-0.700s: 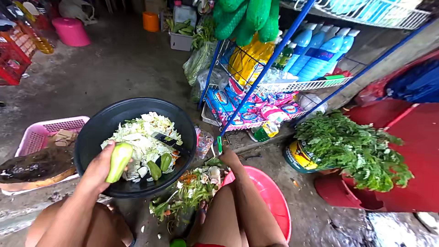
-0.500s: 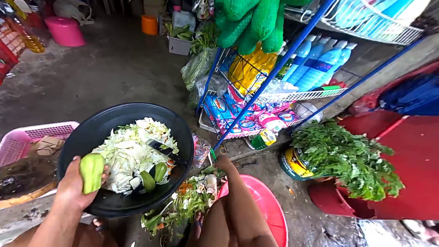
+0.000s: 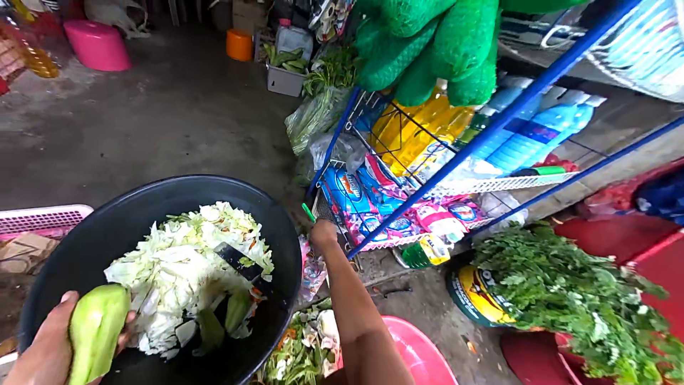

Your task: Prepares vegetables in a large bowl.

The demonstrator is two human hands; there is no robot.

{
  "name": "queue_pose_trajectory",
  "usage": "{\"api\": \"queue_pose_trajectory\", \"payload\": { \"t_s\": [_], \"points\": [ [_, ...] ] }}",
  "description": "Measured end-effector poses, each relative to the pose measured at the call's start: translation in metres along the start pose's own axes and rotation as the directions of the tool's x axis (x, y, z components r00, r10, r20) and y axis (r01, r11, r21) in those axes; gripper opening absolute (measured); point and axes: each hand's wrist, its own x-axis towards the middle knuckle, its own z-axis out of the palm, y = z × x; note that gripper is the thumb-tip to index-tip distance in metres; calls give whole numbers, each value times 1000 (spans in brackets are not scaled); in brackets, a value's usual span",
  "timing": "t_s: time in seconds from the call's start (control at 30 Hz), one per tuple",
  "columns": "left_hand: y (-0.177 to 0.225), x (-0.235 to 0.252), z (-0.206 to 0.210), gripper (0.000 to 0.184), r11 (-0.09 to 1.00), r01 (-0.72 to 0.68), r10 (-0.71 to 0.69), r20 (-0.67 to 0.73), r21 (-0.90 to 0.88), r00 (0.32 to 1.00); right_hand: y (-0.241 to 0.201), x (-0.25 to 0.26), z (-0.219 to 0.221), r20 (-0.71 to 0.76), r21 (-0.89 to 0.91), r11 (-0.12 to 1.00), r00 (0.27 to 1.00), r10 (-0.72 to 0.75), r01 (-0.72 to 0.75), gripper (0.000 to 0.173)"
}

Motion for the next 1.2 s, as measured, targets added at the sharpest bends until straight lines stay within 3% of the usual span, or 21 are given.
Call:
{"api": "queue_pose_trajectory", "payload": {
  "t_s": [0.1, 0.2, 0.4, 0.5, 0.57, 0.67, 0.73, 0.87, 0.93, 1.03, 1.13, 1.2],
  "points": [
    [3, 6, 3, 62, 1000, 18, -17, -14, 21, 1000, 1, 48, 16, -1, 16, 1000, 1000, -24, 24, 60],
    [4, 14, 7, 62, 999, 30, -28, -50, 40, 998, 16, 89, 34, -10, 31, 998, 999, -47, 47, 57],
    [3, 20, 16, 61, 997, 42, -37, -74, 64, 997, 17, 78, 7, 274, -198, 971, 958, -80, 138, 47],
    [0, 22, 22, 59, 999, 38, -34, -104, 38, 994, 12, 67, 13, 85, -147, 988, 994, 69, -56, 52],
    [0, 21, 26, 59, 999, 29, -24, -127, 35, 992, 6, 60, 13, 9, -88, 991, 995, 98, -97, 63],
    [2, 17, 25, 58, 1000, 6, -3, -164, 19, 986, -20, 13, -4, 5, -26, 990, 991, -135, 136, 56],
    [7, 13, 20, 56, 1000, -17, 15, -190, -6, 982, -40, -36, -2, 21, 44, 935, 936, -353, 352, 46],
    [19, -1, 15, 52, 995, -68, 48, -240, -74, 970, -60, -146, 30, 261, -42, 818, 797, -545, 573, 69],
    [22, -10, 9, 51, 990, -79, 49, -238, -117, 970, -60, -175, 53, 321, -143, 780, 774, -546, 609, 68],
    [19, -17, -4, 57, 989, -67, 42, -189, -129, 981, -53, -187, 53, 272, -260, 779, 817, -508, 571, 59],
    [21, -26, -22, 57, 973, -116, 82, -170, -202, 982, -33, -205, -11, 253, -245, 804, 837, -486, 541, 60],
    [25, -30, -35, 57, 952, -172, 127, -183, -252, 975, 8, -218, -53, 159, -70, 825, 823, -546, 561, 54]
  ]
}}
